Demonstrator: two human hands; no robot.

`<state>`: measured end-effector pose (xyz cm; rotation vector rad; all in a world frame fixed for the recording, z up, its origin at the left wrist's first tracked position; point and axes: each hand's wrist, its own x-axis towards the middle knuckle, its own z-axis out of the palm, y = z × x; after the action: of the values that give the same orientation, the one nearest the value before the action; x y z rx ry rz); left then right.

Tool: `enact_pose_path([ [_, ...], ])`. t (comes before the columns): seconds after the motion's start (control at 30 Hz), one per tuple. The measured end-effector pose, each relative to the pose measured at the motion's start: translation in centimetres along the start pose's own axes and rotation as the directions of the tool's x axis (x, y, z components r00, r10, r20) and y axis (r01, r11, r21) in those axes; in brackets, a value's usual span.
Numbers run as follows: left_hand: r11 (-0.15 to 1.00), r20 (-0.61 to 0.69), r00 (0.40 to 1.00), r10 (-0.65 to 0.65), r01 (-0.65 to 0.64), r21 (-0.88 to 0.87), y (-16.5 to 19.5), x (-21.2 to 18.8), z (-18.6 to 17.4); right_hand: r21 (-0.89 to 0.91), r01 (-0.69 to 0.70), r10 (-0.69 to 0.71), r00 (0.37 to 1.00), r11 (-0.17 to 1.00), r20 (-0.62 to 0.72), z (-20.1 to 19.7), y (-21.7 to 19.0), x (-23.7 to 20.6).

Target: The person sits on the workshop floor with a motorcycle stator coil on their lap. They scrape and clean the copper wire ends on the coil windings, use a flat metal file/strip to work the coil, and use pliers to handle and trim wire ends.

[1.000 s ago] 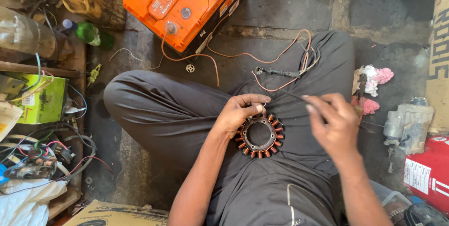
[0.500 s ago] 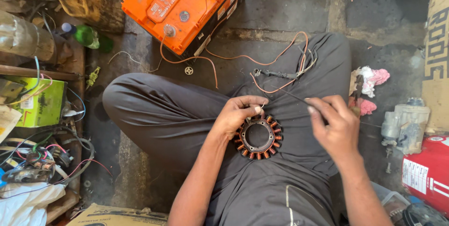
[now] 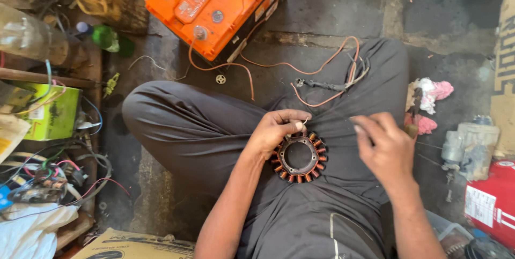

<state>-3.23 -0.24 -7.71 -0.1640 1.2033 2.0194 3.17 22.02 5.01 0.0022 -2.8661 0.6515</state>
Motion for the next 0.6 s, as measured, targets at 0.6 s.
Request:
enact_pose_path([
  [0.6,1.000,0.009,1.000,-0.001,0.001,0.013,0.4,-0.1,0.3,0.210,0.029,-0.016,0.998,0.977,-0.065,1.0,-0.3,0.5],
])
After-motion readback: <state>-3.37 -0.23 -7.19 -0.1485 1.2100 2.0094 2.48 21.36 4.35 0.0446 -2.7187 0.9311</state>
